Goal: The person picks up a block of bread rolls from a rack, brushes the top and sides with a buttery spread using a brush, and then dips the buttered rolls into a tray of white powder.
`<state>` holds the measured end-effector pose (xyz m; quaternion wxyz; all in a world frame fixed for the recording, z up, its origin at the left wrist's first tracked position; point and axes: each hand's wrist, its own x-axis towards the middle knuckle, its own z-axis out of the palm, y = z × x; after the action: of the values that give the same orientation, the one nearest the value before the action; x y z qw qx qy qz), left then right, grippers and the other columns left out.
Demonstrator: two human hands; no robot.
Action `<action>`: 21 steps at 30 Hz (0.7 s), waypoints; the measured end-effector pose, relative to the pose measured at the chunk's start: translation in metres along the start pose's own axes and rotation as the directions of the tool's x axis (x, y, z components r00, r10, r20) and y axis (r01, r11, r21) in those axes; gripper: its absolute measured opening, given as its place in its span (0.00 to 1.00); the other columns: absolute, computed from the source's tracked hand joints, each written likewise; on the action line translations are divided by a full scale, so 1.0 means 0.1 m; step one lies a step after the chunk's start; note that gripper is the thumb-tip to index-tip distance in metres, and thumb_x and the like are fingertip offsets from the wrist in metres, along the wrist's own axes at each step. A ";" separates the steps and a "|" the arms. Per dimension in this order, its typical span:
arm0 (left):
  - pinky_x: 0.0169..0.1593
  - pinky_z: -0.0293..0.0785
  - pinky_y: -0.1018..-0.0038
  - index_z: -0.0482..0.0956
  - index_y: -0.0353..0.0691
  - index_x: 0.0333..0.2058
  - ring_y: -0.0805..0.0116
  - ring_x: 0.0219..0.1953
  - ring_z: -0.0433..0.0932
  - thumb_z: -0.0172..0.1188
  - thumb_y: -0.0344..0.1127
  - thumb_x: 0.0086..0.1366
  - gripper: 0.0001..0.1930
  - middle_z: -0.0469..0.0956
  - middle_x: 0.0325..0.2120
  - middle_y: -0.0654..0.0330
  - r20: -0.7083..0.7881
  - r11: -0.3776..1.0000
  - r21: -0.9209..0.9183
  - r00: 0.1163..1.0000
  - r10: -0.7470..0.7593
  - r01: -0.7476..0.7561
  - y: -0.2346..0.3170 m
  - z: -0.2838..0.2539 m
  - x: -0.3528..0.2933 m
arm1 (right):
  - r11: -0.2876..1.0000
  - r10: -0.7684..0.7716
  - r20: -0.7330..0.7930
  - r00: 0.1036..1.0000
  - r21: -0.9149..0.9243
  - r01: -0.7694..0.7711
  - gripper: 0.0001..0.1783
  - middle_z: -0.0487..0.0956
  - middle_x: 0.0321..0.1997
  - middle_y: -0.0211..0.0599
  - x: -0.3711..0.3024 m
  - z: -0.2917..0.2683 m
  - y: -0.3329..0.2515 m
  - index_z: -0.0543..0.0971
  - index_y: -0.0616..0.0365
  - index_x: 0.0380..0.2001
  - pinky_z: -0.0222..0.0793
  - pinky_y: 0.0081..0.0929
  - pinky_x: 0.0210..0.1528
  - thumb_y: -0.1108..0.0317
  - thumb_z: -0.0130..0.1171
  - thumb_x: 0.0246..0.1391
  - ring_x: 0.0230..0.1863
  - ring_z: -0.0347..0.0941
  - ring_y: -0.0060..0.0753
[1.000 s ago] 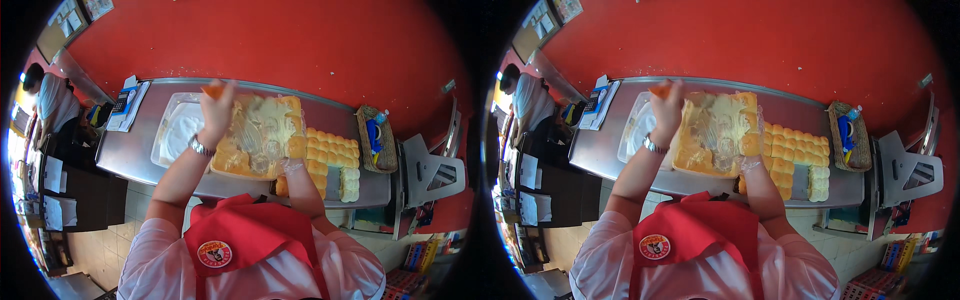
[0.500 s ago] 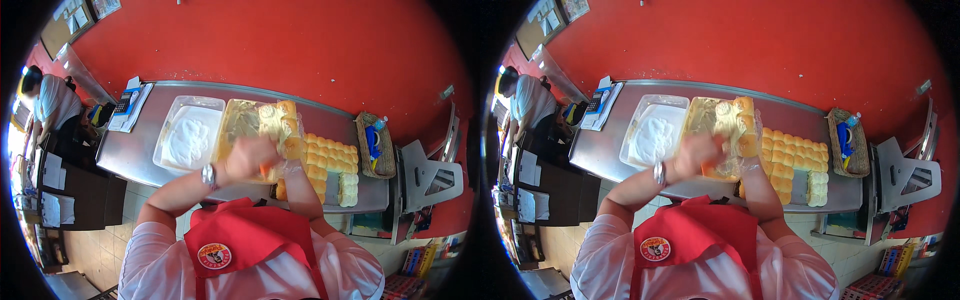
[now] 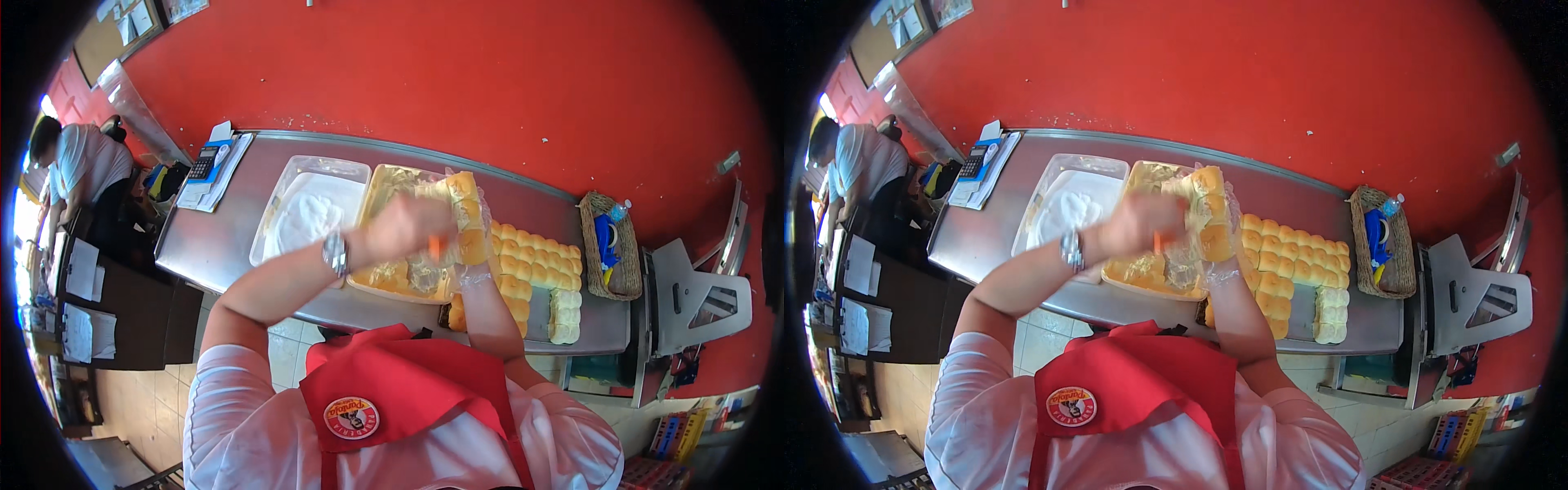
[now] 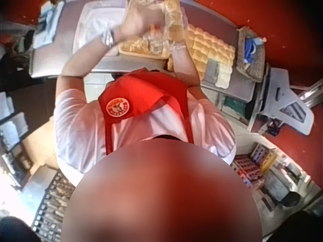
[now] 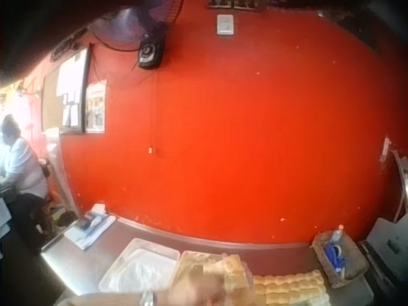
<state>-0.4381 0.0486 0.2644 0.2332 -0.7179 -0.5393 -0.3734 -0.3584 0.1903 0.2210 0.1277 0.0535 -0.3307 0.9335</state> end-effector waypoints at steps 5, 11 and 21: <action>0.24 0.73 0.74 0.75 0.45 0.22 0.71 0.24 0.76 0.64 0.32 0.55 0.07 0.72 0.20 0.65 0.021 0.974 -0.211 0.996 0.088 -0.082 0.67 -0.13 -0.03 | 0.699 0.263 0.420 0.868 0.537 -0.472 0.28 0.75 0.52 0.40 0.18 -0.77 0.06 0.68 0.54 0.59 0.72 0.33 0.44 0.47 0.43 0.64 0.49 0.74 0.32; 0.23 0.68 0.76 0.71 0.37 0.20 0.77 0.20 0.70 0.60 0.33 0.63 0.13 0.72 0.16 0.66 -0.267 0.306 -0.859 0.150 -0.952 0.410 -0.47 -0.40 -0.06 | 0.968 0.058 0.004 0.998 0.242 -0.057 0.34 0.72 0.59 0.40 -0.08 -0.06 -0.02 0.61 0.54 0.65 0.73 0.37 0.55 0.45 0.42 0.64 0.54 0.73 0.38; 0.24 0.67 0.74 0.71 0.42 0.19 0.65 0.21 0.72 0.65 0.33 0.55 0.12 0.71 0.19 0.59 -0.090 0.996 0.040 0.993 -0.080 0.084 0.78 0.02 -0.32 | 0.930 0.061 0.080 0.995 0.357 -0.086 0.29 0.73 0.56 0.39 0.08 -0.33 0.04 0.66 0.56 0.60 0.74 0.36 0.53 0.48 0.45 0.64 0.52 0.73 0.36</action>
<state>-0.3675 0.0067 0.2427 0.2570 -0.6727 -0.5654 -0.4022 -0.3679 0.2101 0.1950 0.0693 0.0950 -0.1602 0.9801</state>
